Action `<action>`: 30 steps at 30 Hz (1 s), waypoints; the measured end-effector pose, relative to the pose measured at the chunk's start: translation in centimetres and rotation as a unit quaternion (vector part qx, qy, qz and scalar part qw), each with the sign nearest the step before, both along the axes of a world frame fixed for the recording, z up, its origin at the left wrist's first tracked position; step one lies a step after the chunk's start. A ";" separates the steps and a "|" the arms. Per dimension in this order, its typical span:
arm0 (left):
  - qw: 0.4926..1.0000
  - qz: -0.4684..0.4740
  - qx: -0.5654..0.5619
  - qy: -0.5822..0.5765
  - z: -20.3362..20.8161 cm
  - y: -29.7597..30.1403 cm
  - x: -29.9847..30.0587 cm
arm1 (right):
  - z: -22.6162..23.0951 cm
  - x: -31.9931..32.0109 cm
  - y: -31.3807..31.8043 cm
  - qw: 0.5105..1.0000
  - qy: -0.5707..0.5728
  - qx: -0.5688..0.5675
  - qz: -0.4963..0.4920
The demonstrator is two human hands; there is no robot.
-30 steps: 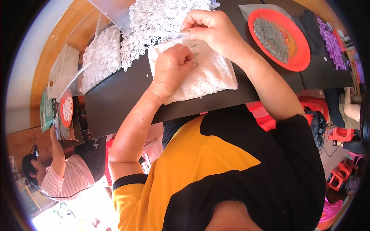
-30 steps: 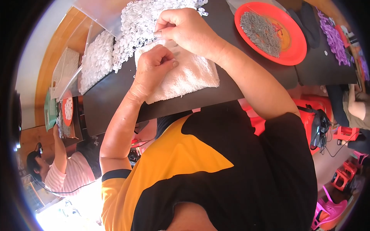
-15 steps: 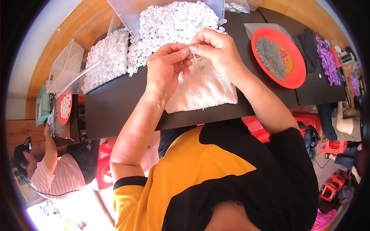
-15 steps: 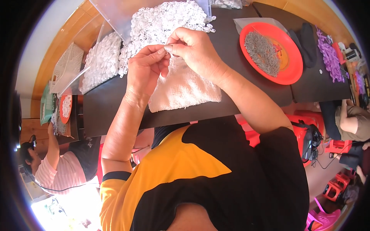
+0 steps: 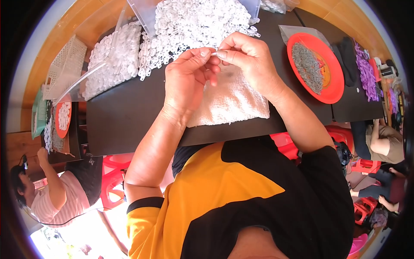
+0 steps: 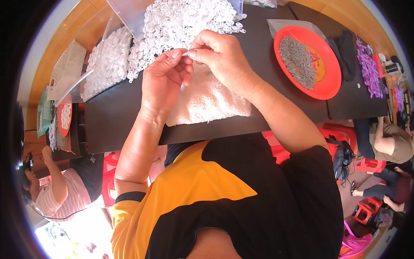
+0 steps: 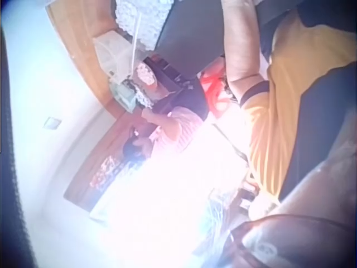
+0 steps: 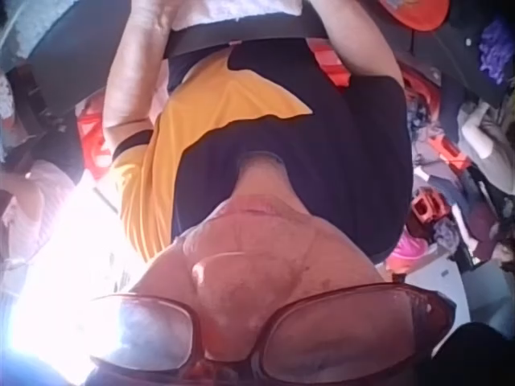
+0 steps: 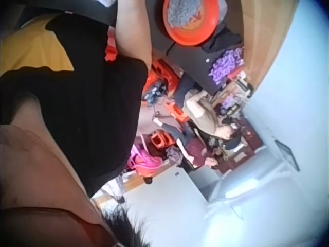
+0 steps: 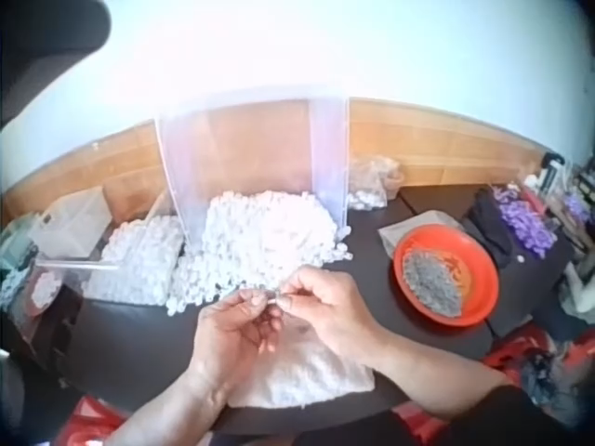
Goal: Assembling small plastic and metal components by manually inserting pins into housings at a workbench.
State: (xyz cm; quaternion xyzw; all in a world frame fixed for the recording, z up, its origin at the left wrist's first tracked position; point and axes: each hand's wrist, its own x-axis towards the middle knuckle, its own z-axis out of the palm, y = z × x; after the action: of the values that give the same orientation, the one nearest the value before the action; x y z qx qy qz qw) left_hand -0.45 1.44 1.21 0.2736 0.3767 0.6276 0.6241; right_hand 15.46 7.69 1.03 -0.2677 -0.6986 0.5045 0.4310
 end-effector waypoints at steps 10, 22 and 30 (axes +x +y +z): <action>0.997 0.058 0.029 0.044 -0.4 0.0 -0.1 | 0.5 0.6 0.5 0.990 -0.086 0.111 -0.023; 0.985 0.081 0.045 0.143 -0.2 -0.5 0.6 | 0.6 0.5 0.3 0.965 -0.155 0.212 -0.014; 0.984 0.107 0.037 0.139 -0.1 -0.8 0.9 | 0.7 0.3 0.0 0.966 -0.156 0.205 -0.024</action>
State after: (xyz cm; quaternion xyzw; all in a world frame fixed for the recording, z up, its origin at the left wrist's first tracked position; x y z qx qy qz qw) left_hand 0.46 0.65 1.11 0.3394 0.4630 0.6601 0.4845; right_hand 15.74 7.70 1.71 -0.2659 -0.8391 0.2920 0.3740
